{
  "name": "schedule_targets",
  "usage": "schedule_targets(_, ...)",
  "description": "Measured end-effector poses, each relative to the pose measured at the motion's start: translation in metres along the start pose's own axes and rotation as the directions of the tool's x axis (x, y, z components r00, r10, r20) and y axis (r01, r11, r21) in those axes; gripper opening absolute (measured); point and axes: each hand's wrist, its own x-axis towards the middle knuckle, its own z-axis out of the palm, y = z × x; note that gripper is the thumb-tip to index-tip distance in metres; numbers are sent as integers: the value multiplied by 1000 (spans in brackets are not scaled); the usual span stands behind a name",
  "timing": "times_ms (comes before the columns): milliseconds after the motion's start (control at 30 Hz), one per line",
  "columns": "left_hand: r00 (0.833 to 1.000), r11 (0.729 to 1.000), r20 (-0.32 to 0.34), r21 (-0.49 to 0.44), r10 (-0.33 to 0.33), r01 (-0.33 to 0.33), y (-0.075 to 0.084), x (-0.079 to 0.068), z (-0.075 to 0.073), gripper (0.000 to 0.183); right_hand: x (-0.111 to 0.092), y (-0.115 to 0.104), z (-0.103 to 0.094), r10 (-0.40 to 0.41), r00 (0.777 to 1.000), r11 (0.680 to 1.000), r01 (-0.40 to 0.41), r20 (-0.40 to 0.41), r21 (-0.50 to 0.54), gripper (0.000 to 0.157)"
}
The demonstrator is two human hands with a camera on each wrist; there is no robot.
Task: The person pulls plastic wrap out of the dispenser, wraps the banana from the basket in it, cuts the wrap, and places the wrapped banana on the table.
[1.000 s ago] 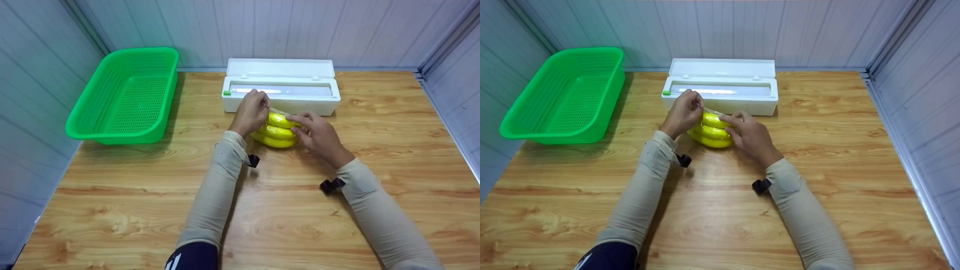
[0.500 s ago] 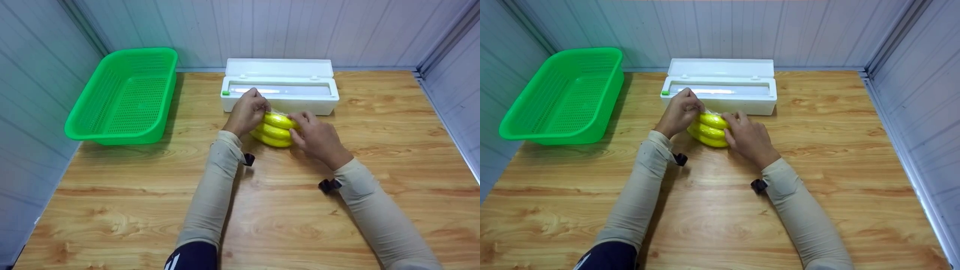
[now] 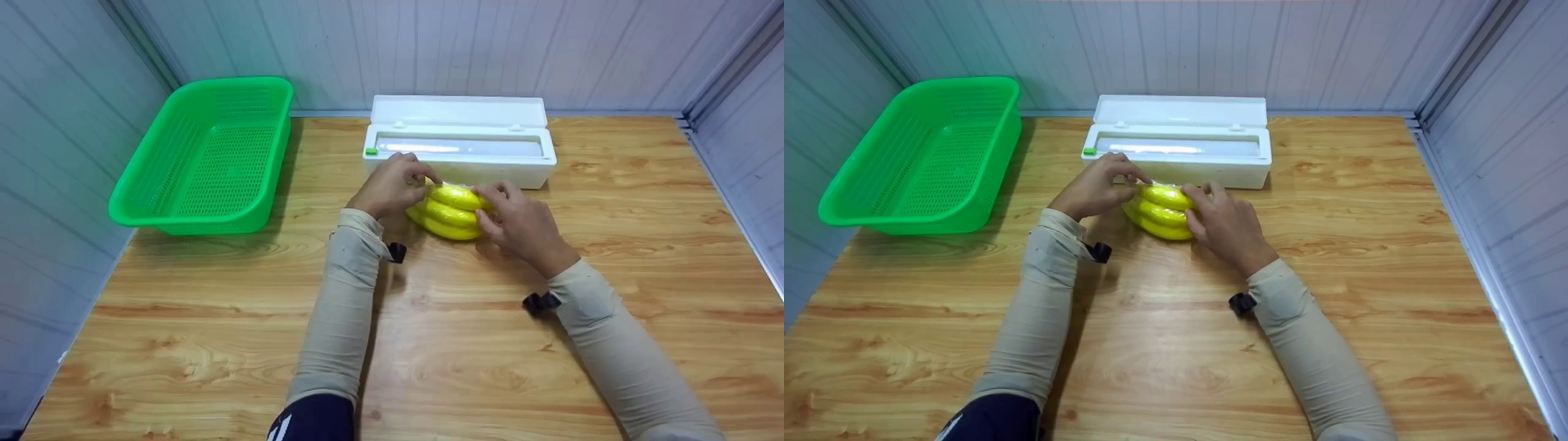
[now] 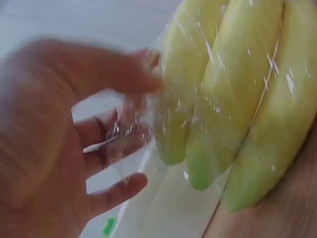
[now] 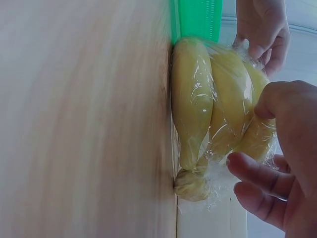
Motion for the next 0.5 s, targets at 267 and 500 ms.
schedule_targets(267, 1000, 999, -4, 28, -29, 29, 8, 7, 7, 18, -1, 4, 0, 19, 1000, 999, -19, 0, 42, 37)
schedule_targets(500, 994, 996, -79, 57, 79, -75, 4, 6, 8, 14, 0, 5, -2, 19, 1000, 1000, -20, 8, 24, 36)
